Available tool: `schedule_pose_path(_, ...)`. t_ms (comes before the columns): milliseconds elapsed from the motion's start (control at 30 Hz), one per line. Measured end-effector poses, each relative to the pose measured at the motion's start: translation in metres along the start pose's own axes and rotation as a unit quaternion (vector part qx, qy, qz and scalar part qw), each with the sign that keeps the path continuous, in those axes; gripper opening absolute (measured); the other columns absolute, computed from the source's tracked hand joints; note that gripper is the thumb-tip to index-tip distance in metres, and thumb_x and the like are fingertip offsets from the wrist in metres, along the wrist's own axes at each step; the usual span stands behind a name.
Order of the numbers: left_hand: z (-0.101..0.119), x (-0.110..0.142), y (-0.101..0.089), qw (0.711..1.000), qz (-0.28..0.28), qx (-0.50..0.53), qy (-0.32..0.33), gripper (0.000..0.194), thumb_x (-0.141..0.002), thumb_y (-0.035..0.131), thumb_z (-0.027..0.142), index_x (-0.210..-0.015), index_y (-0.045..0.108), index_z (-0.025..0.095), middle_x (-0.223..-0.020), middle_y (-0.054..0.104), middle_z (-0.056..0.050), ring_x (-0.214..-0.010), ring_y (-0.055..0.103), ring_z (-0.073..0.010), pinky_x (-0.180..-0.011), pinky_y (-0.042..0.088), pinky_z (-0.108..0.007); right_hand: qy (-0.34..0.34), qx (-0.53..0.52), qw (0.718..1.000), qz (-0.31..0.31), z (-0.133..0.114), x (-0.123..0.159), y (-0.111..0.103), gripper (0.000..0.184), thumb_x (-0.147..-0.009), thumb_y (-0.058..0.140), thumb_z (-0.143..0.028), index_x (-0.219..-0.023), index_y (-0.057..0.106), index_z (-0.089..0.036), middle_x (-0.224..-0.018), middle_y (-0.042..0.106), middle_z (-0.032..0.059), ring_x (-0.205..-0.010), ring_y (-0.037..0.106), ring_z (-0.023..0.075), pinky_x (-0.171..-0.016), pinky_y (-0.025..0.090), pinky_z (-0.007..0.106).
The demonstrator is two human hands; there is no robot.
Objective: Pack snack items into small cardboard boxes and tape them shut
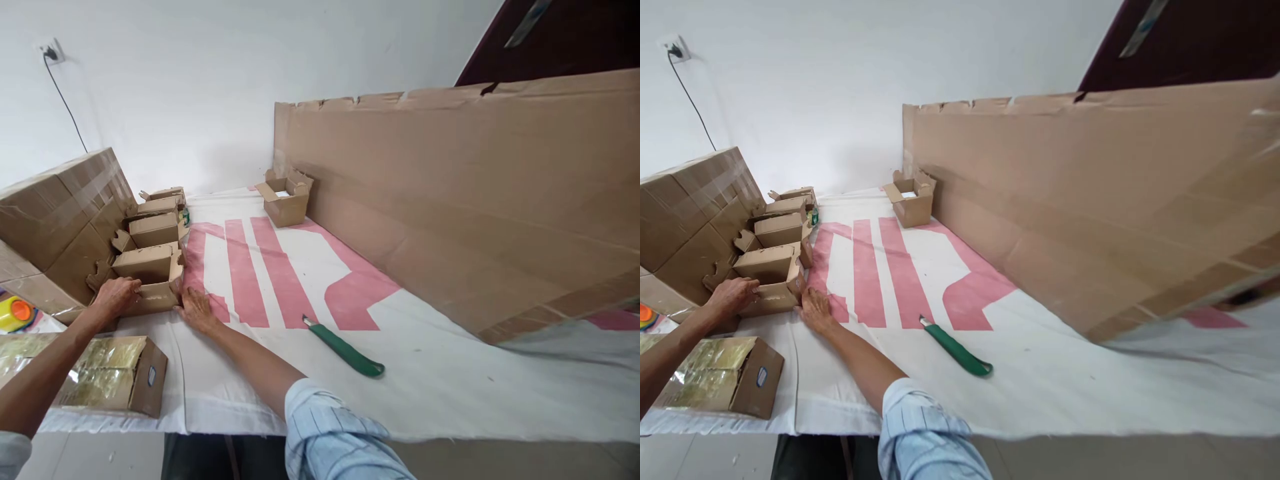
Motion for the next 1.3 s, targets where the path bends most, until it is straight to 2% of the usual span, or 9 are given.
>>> schedule_pose_path(200,-0.001,-0.012,-0.005,1.000,0.016,0.006,0.003,0.024,-0.097,0.056,0.030,-0.109,0.076,0.024,-0.121,0.080,-0.015,-0.116,0.075,-0.0368,-0.092,0.057,-0.040,0.026,0.006,1.000,-0.008,0.005,-0.018,0.005,0.039,-0.102,0.068,-0.036,-0.133,0.063,-0.013,-0.133,0.070,0.0183,-0.116,0.068,0.0340,-0.096,0.051,0.043)
schedule_pose_path(400,0.000,-0.014,-0.017,0.999,0.030,0.012,-0.013,0.025,-0.095,0.061,0.028,-0.112,0.077,0.021,-0.118,0.080,-0.018,-0.115,0.075,-0.0393,-0.093,0.057,-0.043,0.027,0.008,1.000,0.001,0.001,-0.015,-0.012,0.031,-0.101,0.068,-0.037,-0.124,0.066,-0.015,-0.126,0.073,0.0155,-0.110,0.070,0.0303,-0.092,0.053,0.039)
schedule_pose_path(500,-0.003,-0.001,-0.021,0.999,0.034,0.021,-0.020,0.033,-0.093,0.066,0.031,-0.124,0.075,0.024,-0.127,0.078,-0.016,-0.124,0.072,-0.0375,-0.099,0.056,-0.041,0.002,0.002,1.000,0.014,0.007,0.017,-0.031,0.022,-0.105,0.061,-0.036,-0.118,0.067,-0.020,-0.126,0.072,0.0090,-0.108,0.070,0.0257,-0.091,0.052,0.035)
schedule_pose_path(600,-0.016,0.024,-0.022,0.998,0.039,0.035,-0.033,0.043,-0.097,0.061,0.037,-0.137,0.070,0.025,-0.139,0.073,-0.014,-0.132,0.067,-0.0357,-0.104,0.054,-0.041,-0.002,-0.003,0.999,0.035,0.036,0.069,-0.058,0.014,-0.104,0.058,-0.030,-0.111,0.068,-0.022,-0.119,0.072,0.0072,-0.106,0.069,0.0237,-0.091,0.052,0.034)
schedule_pose_path(700,-0.035,0.064,-0.023,0.992,0.047,0.112,-0.036,0.051,-0.097,0.061,0.048,-0.140,0.070,0.022,-0.144,0.072,-0.014,-0.131,0.068,-0.0354,-0.109,0.053,-0.042,0.012,0.001,0.997,0.073,0.092,0.131,-0.095,0.017,-0.103,0.055,-0.029,-0.111,0.069,-0.022,-0.116,0.072,0.0116,-0.112,0.068,0.0287,-0.089,0.054,0.038)
schedule_pose_path(800,-0.047,0.111,-0.018,0.972,0.018,0.233,-0.018,0.072,-0.084,0.074,0.063,-0.145,0.068,0.025,-0.148,0.071,-0.011,-0.132,0.068,-0.0378,-0.111,0.054,-0.042,-0.006,0.061,0.981,0.182,0.154,0.199,-0.143,0.017,-0.103,0.057,-0.038,-0.105,0.070,-0.026,-0.106,0.074,0.0135,-0.104,0.068,0.0331,-0.084,0.055,0.044)
schedule_pose_path(967,-0.012,0.168,0.008,0.959,-0.093,0.258,0.076,0.118,-0.068,0.089,0.057,-0.171,0.037,0.032,-0.174,0.045,-0.011,-0.157,0.046,-0.0398,-0.123,0.044,-0.045,0.057,0.178,0.957,0.220,0.238,0.275,-0.178,0.031,-0.099,0.057,-0.052,-0.105,0.069,-0.024,-0.105,0.072,0.0153,-0.101,0.065,0.0363,-0.078,0.053,0.046)
schedule_pose_path(1067,0.004,0.170,0.024,0.977,-0.100,0.175,0.070,0.127,-0.060,0.092,0.039,-0.172,0.034,0.030,-0.178,0.037,-0.015,-0.165,0.031,-0.0433,-0.128,0.037,-0.053,0.082,0.201,0.957,0.192,0.248,0.290,-0.172,0.031,-0.098,0.057,-0.051,-0.107,0.069,-0.024,-0.106,0.072,0.0139,-0.100,0.064,0.0350,-0.079,0.051,0.045)
schedule_pose_path(1300,0.039,0.157,0.014,0.986,-0.043,0.127,0.101,0.110,-0.063,0.081,0.038,-0.166,0.043,0.029,-0.166,0.052,-0.015,-0.150,0.051,-0.0432,-0.121,0.040,-0.050,0.085,0.232,0.942,0.229,0.235,0.289,-0.161,0.023,-0.101,0.055,-0.041,-0.103,0.067,-0.022,-0.099,0.070,0.0124,-0.095,0.061,0.0318,-0.080,0.046,0.041)
Point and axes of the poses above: each hand's wrist, its own x-axis away from the middle knuckle, its own y-axis out of the palm, z = x × y, the point moved 10 cm from there along -x, towards the middle knuckle
